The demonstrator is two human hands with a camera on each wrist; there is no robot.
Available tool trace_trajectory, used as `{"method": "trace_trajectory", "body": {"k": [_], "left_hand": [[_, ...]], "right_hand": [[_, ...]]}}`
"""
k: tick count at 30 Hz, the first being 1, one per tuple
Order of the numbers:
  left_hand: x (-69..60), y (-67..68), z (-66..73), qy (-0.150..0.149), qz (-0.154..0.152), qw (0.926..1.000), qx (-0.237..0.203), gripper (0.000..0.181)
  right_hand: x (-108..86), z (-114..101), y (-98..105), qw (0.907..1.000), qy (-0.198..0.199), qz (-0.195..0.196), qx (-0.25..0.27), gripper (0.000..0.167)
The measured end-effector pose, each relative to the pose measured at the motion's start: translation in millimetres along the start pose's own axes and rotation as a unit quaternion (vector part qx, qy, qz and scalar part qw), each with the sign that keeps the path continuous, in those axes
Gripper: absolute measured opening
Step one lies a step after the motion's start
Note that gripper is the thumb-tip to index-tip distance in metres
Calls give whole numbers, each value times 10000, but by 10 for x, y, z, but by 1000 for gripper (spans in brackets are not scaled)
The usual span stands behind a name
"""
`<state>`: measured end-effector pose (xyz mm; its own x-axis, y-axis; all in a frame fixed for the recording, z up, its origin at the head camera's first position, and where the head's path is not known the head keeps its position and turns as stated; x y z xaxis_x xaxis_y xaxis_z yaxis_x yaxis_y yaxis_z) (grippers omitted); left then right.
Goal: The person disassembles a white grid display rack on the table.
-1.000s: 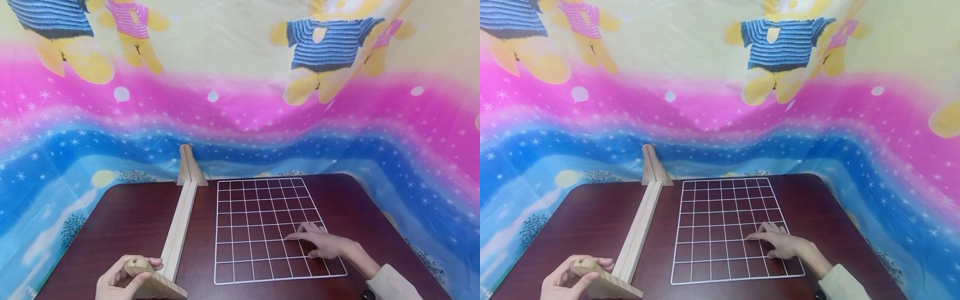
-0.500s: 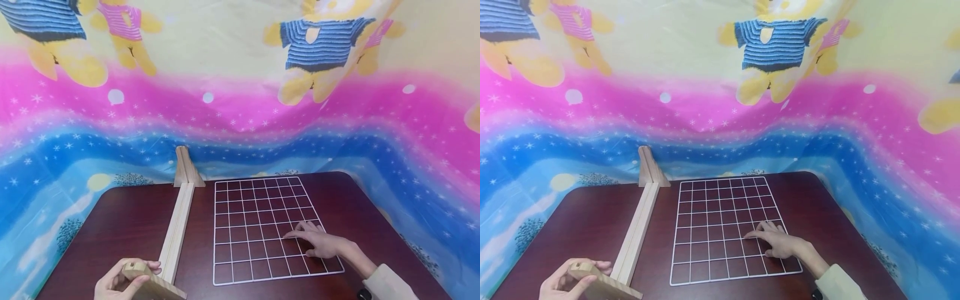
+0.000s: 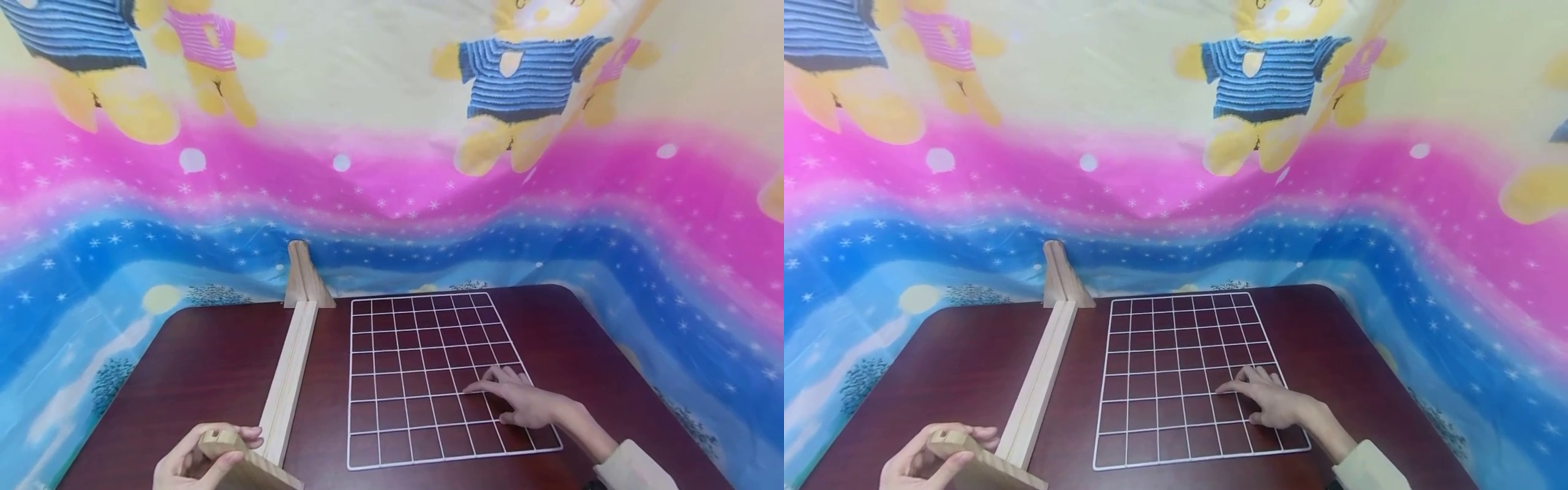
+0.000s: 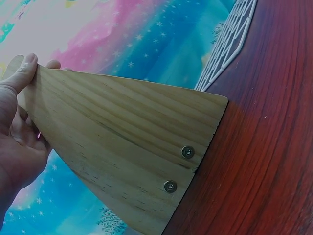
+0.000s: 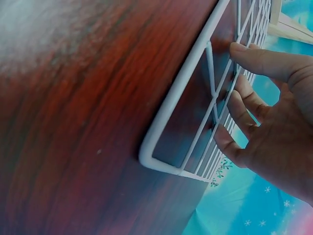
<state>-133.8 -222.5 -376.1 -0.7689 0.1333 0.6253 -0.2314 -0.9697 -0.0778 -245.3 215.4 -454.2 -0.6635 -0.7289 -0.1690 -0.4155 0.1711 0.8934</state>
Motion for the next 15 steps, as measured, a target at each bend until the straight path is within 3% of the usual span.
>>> {"method": "trace_trajectory", "body": {"k": [7, 10, 12, 14, 15], "left_hand": [[65, -71, 151, -1000, -483, 9935, -236, 38], [150, -72, 291, -836, 77, 9958, 356, 34], [220, -61, 406, -440, 837, 9901, 1039, 31], [281, -78, 520, 176, 1489, 9691, 1958, 30], [312, -101, 580, 423, 1696, 9538, 2445, 31]], "right_hand": [[25, 13, -20, 9995, -290, -70, 94, 69], [35, -22, -13, 9982, -485, -161, 299, 59], [43, -52, 5, 9961, -684, -237, 514, 53], [50, -86, 44, 9932, -900, -250, 698, 52], [50, -103, 67, 9916, -1026, -211, 757, 52]]}}
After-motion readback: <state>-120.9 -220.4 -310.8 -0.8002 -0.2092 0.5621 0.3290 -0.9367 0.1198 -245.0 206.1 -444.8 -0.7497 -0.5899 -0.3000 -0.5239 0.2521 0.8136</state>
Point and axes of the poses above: each hand's wrist, its own x-axis towards the middle knuckle, its own y-axis out of the back of the hand, z = x × y, the point moved 9 cm from there along x, towards the middle knuckle, and after that the axes turned 5 degrees about -z, right-handed, at the moved point
